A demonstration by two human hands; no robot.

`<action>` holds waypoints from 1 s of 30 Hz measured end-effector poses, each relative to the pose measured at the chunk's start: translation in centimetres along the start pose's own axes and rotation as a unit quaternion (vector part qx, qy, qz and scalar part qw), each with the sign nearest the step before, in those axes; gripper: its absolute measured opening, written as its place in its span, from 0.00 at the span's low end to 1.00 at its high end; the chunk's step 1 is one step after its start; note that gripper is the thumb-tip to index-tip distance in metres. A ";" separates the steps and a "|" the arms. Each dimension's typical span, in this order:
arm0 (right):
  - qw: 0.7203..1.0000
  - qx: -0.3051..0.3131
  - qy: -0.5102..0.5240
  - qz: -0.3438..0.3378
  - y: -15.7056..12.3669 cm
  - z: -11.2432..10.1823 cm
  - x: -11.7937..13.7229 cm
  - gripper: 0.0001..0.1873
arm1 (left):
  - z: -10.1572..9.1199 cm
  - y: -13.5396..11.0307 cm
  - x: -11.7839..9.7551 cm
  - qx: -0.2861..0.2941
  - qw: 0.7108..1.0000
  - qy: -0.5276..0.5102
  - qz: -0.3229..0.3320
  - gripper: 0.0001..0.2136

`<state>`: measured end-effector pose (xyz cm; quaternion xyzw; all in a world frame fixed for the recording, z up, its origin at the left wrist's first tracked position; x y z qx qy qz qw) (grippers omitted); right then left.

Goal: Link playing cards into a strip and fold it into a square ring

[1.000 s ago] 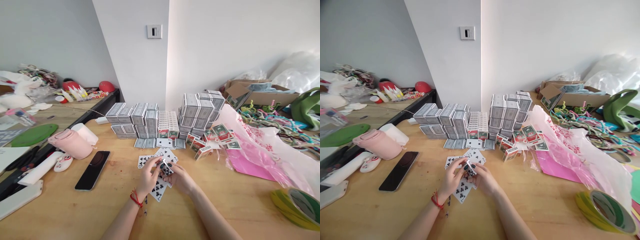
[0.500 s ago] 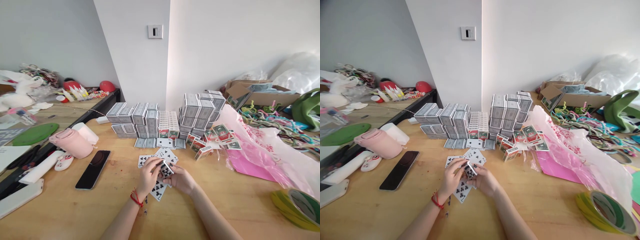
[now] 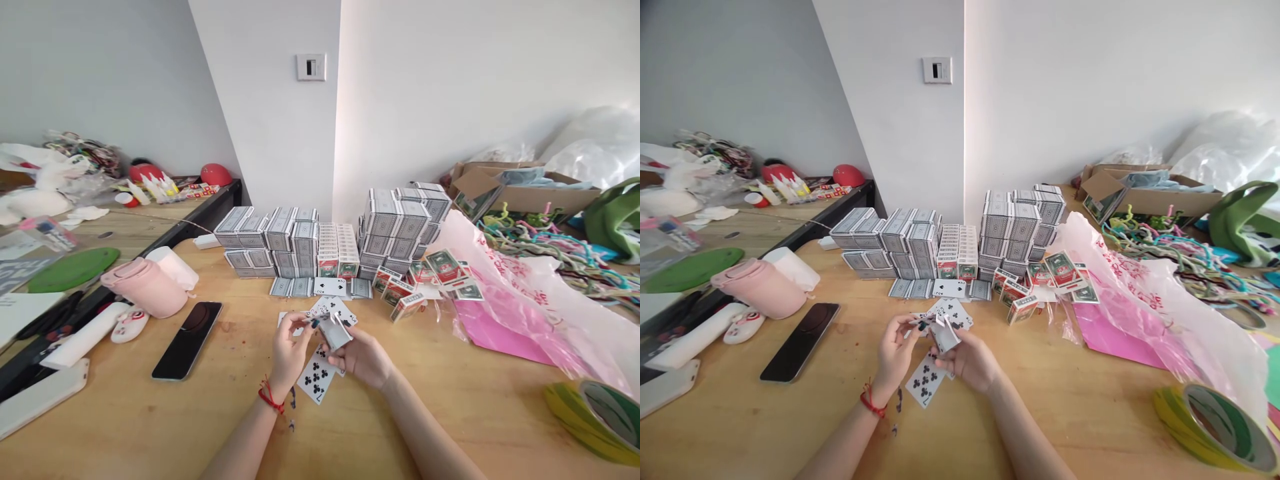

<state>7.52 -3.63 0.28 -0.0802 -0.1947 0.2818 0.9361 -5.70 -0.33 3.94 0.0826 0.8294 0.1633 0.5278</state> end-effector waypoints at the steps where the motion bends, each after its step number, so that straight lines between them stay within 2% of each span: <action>1: 1.000 -0.004 -0.005 -0.012 0.0 0.0 0.2 0.19 | -0.2 0.1 0.0 -0.008 1.000 0.008 0.002 0.07; 5: 0.995 -0.029 -0.042 -0.081 0.2 -0.4 1.0 0.18 | -0.2 0.1 -1.8 0.016 0.993 0.081 0.079 0.03; 8: 0.983 -0.062 -0.090 -0.145 0.4 -1.1 1.5 0.17 | 0.8 -0.4 -3.2 0.071 0.980 0.124 0.140 0.02; 11: 0.960 -0.089 -0.158 -0.212 0.2 -1.3 2.2 0.17 | 2.0 -1.1 -3.7 0.128 0.966 0.153 0.167 0.03; 14: 0.945 -0.096 -0.221 -0.222 0.1 -1.2 2.5 0.18 | 2.5 -1.4 -3.4 0.157 0.961 0.163 0.161 0.02; 18: 0.938 -0.104 -0.248 -0.217 0.0 -1.1 2.6 0.20 | 2.6 -1.3 -2.8 0.160 0.966 0.148 0.136 0.04; 24: 0.933 -0.116 -0.253 -0.230 -0.1 -0.7 2.9 0.21 | 2.5 -1.0 -1.5 0.146 0.981 0.113 0.057 0.24; 30: 0.918 -0.123 -0.274 -0.258 -0.3 -0.7 3.2 0.21 | 2.2 -0.6 -2.6 0.130 0.973 0.160 0.106 0.24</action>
Point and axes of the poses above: each hand's wrist, its own y-axis towards the middle knuckle, its own z-axis out of the palm, x = y × z, the point moved 7 cm from there along y, towards the middle knuckle, and after that the axes turned 15 degrees about y, right-handed, at the moved point
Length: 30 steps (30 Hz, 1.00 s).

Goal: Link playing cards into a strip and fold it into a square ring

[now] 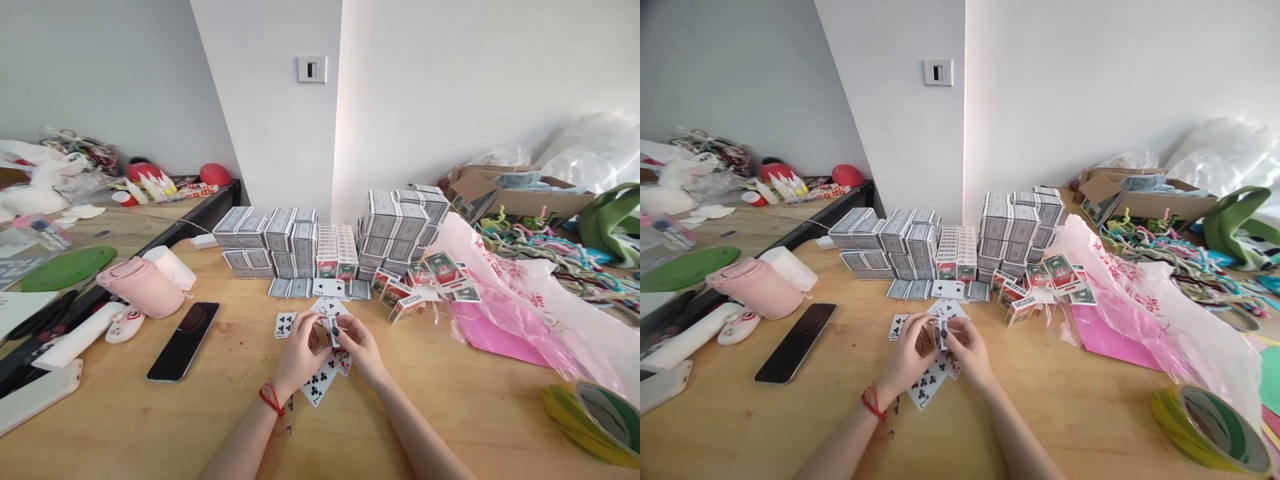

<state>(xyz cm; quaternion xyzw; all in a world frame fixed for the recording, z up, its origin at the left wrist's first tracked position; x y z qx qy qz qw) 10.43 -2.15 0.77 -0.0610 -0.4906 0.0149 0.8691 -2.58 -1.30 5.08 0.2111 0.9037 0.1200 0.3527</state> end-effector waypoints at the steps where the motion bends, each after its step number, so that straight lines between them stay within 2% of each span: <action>1: 1.000 -0.001 -0.003 -0.006 0.0 -0.1 0.0 0.21 | -0.1 0.0 -0.1 -0.003 1.000 0.002 0.001 0.23; 7: 0.998 -0.002 -0.050 -0.029 0.1 -0.3 0.0 0.20 | 0.6 -0.2 0.0 0.029 0.999 -0.018 -0.002 0.22; 15: 0.993 0.029 -0.098 -0.059 -0.1 0.1 -0.1 0.20 | 0.5 -0.2 -0.3 0.005 1.000 0.003 0.021 0.22; 25: 0.991 0.005 -0.120 -0.060 -0.2 -0.2 -0.1 0.19 | 1.0 -0.7 1.0 0.013 0.999 0.011 -0.028 0.22; 30: 0.989 0.011 -0.136 -0.053 -0.3 -0.1 -0.2 0.20 | 0.9 -0.6 0.8 0.022 0.999 0.035 -0.022 0.21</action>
Point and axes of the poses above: each hand's wrist, its own y-axis towards the middle knuckle, its own z-axis out of the palm, x = y × z, the point moved 7 cm from there along y, towards the middle knuckle, and after that the axes turned 15 degrees about y, right-handed, at the moved point
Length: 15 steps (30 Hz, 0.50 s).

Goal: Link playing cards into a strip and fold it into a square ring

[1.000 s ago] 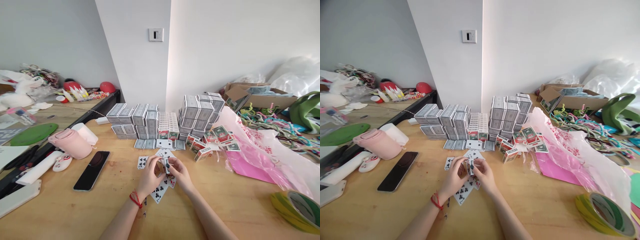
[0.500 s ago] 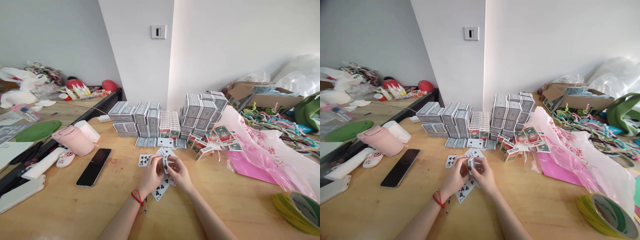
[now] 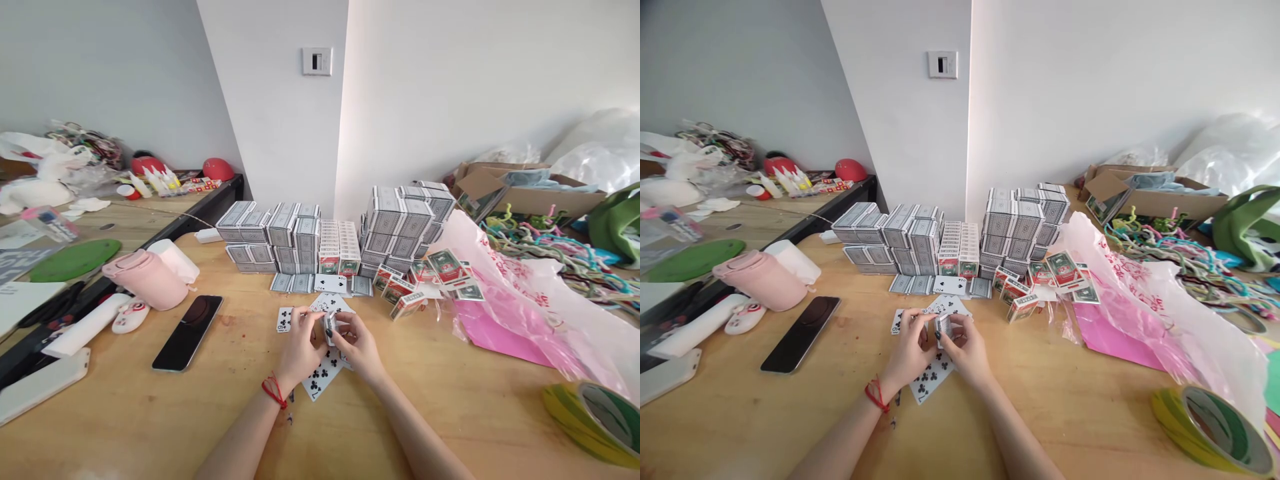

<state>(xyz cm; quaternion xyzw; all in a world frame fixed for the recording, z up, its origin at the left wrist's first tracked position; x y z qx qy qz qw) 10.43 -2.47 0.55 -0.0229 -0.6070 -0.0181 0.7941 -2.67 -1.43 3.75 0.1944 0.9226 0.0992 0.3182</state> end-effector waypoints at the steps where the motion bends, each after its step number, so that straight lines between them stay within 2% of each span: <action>1: 1.000 0.001 -0.001 0.002 0.0 0.0 0.0 0.20 | -0.1 0.0 -0.1 -0.002 1.000 0.004 0.002 0.20; 9: 1.000 0.010 -0.006 -0.006 0.0 0.3 -0.1 0.23 | -0.3 0.2 -1.1 -0.011 0.999 -0.007 0.042 0.19; 15: 0.999 0.002 -0.021 -0.036 0.2 -0.1 -0.6 0.28 | -0.4 0.2 -1.3 -0.010 0.999 -0.015 0.041 0.19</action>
Point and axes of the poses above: each hand's wrist, its own y-axis towards the middle knuckle, its own z-axis out of the palm, x = y × z, the point moved 7 cm from there along y, towards the middle knuckle, and after that the axes turned 15 degrees about y, right-handed, at the moved point
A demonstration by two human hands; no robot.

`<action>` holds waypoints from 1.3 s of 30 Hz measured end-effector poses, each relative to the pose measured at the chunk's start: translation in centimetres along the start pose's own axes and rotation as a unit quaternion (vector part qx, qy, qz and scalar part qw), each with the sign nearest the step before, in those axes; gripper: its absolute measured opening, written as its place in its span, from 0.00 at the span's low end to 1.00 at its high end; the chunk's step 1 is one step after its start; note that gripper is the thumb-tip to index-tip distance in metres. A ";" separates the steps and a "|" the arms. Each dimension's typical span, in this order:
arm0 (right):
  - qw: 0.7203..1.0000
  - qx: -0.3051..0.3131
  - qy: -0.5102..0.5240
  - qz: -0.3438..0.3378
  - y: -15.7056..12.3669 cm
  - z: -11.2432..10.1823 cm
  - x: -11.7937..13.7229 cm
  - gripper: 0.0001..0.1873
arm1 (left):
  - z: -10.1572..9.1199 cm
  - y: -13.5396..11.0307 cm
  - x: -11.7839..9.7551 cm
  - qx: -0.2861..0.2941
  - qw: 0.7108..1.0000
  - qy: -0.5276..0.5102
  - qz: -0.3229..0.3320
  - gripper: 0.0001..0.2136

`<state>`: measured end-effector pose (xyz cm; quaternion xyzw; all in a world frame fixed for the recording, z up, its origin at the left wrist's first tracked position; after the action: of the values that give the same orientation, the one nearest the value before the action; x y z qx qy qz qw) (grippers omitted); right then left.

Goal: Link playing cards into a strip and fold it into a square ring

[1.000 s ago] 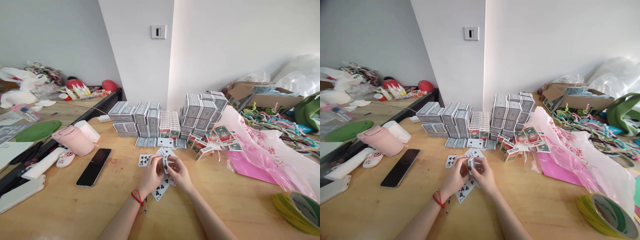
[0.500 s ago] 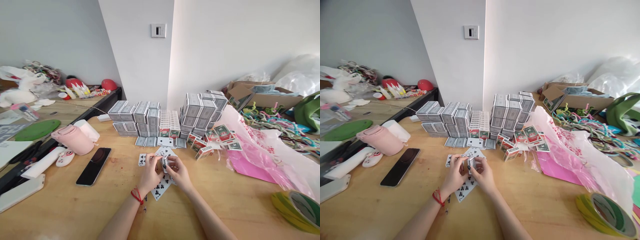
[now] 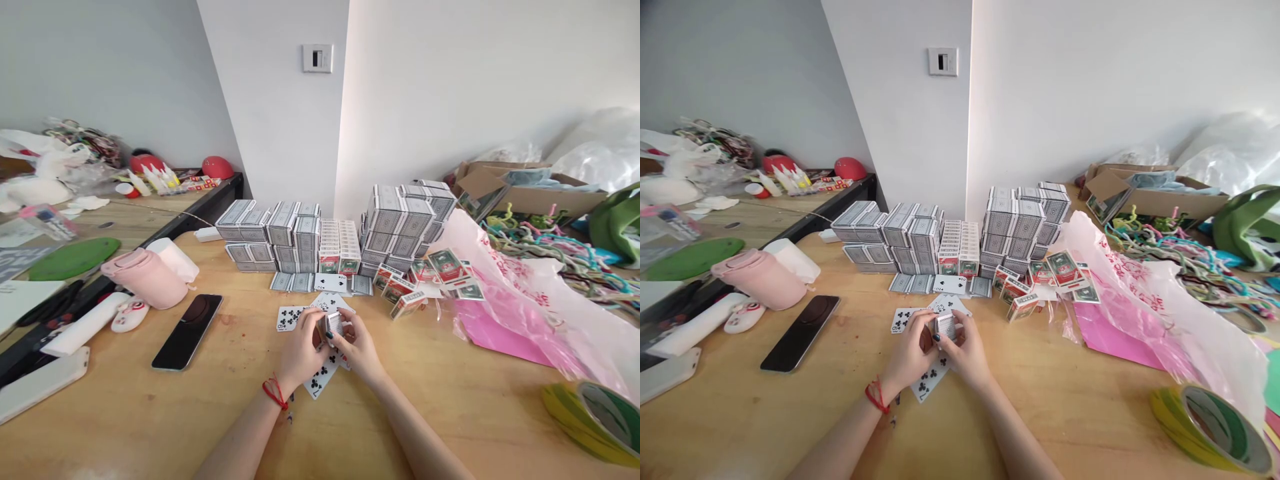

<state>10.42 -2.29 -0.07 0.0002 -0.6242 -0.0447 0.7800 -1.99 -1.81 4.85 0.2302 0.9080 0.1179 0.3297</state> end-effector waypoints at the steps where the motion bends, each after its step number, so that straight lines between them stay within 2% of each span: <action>1: 1.000 0.002 0.000 0.001 0.0 -0.1 -0.1 0.28 | 0.0 0.0 0.0 0.000 1.000 -0.001 0.000 0.19; 6: 0.998 0.022 0.041 0.037 0.2 0.1 -0.8 0.26 | -0.2 0.0 -0.2 0.008 1.000 -0.010 0.001 0.21; 12: 0.996 0.016 0.071 0.055 0.2 0.2 -0.5 0.25 | -0.3 0.0 -0.3 0.012 1.000 -0.017 -0.003 0.21; 22: 0.972 0.063 0.202 0.105 -0.2 1.2 0.4 0.22 | 0.1 -0.3 -0.4 0.010 1.000 -0.007 0.029 0.25; 31: 0.952 0.042 0.271 0.136 -0.4 1.2 0.0 0.21 | 0.1 -0.7 -1.3 -0.010 0.997 0.027 0.078 0.24; 39: 0.949 0.018 0.294 0.110 -0.5 1.3 0.4 0.24 | 0.0 -0.7 -1.5 -0.022 0.996 0.018 0.080 0.24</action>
<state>9.24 -2.75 0.54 -0.0409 -0.3636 0.0543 0.9291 -1.22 -3.14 5.41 0.2921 0.8896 0.1681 0.3084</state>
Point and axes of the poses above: each hand's wrist, its own y-axis towards the middle knuckle, its own z-axis out of the palm, x = y × z, the point moved 7 cm from there along y, towards the middle knuckle, and after that the axes turned 15 degrees about y, right-handed, at the moved point
